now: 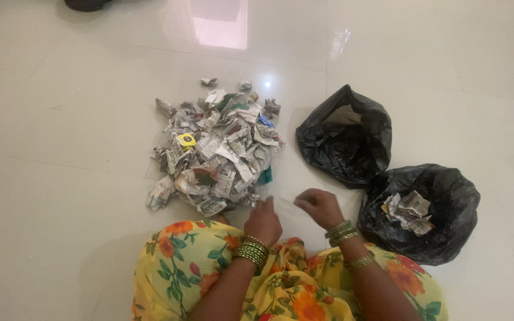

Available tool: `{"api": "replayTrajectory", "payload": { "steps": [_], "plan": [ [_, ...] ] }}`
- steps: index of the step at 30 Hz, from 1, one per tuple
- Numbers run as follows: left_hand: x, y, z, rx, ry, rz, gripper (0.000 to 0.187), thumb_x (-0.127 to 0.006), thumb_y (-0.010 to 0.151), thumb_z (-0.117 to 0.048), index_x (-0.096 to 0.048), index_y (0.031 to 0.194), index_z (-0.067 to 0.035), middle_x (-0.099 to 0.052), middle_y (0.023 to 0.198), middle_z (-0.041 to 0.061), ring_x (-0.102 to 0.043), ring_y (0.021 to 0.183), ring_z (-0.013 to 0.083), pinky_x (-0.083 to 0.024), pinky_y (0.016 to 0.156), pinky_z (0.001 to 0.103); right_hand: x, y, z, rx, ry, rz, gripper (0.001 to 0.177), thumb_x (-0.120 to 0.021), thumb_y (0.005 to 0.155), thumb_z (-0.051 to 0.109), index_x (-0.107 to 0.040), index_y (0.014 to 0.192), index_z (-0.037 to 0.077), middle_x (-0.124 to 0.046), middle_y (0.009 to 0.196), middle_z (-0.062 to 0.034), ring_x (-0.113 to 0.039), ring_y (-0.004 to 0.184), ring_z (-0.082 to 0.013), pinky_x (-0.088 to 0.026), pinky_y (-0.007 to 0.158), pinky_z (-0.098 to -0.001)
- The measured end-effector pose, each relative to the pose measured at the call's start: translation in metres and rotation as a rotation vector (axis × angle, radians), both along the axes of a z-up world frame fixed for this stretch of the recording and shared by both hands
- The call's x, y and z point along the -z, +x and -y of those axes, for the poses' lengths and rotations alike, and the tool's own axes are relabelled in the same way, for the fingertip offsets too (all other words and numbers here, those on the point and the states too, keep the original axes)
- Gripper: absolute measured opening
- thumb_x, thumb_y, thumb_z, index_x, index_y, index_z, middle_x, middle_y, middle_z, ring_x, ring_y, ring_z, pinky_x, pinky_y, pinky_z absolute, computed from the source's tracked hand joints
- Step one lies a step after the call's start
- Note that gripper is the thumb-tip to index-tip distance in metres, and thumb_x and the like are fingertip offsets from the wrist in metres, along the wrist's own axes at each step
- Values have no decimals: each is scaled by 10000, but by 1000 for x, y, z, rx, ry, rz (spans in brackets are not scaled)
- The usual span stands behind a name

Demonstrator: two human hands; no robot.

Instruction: The person sits on a tiled floor and empties a black plastic bag of mixed waste. They then pick up individual pieces of paper and plastic, separate them by hand, and place them into two different black bags.

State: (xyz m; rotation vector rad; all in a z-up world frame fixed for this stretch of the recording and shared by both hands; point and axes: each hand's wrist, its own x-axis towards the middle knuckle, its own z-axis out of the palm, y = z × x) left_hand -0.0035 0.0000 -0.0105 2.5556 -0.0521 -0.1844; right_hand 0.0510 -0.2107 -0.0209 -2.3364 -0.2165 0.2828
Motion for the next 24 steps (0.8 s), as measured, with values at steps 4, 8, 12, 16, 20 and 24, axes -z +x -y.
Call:
{"api": "replayTrajectory", "payload": {
  "steps": [4,8,12,16,20,24],
  "plan": [
    [-2,9,2,-87,-563,279,434,-488,1076,-335,-622,1319,-1,-661,1279,211,-622,1174,345,-505,991,483,-52,-27,5,179,743,-234,202,-697,928,60,-597,1047,-67,-715,961,-142,-803,913,-239,-685,799,-370],
    [-17,5,6,-166,-1197,-413,457,-583,1003,-400,-699,1195,-2,-760,1031,142,-730,899,214,-605,790,350,-75,-50,10,274,884,-234,345,-703,846,-19,-564,1161,-3,-660,991,-95,-755,857,-232,-658,753,-378],
    [-27,-4,8,65,-1184,-516,334,-725,934,-250,-681,1161,-9,-746,1000,101,-747,821,161,-626,687,284,-72,-62,12,388,930,-176,415,-717,853,-6,-578,1244,-7,-661,1005,-105,-723,893,-215,-645,790,-376],
    [-26,-8,12,189,-1238,-426,318,-740,915,-240,-700,1100,15,-758,953,97,-752,826,139,-652,705,286,-59,-65,6,404,963,-193,432,-720,900,36,-583,1308,-8,-664,996,-101,-686,883,-180,-612,787,-350],
    [-21,-9,12,81,-1114,-301,304,-728,939,-269,-727,1061,9,-768,900,94,-728,761,119,-610,679,267,-51,-64,8,275,795,-230,425,-714,877,58,-598,1286,48,-686,959,-64,-697,857,-144,-601,755,-307],
    [-13,-6,13,1,-1105,-351,277,-735,941,-268,-701,1028,-7,-750,885,68,-715,763,103,-601,677,267,-41,-62,7,280,795,-220,257,-683,916,87,-661,1154,-7,-732,925,-69,-696,804,-145,-587,714,-289]
  ]
}}
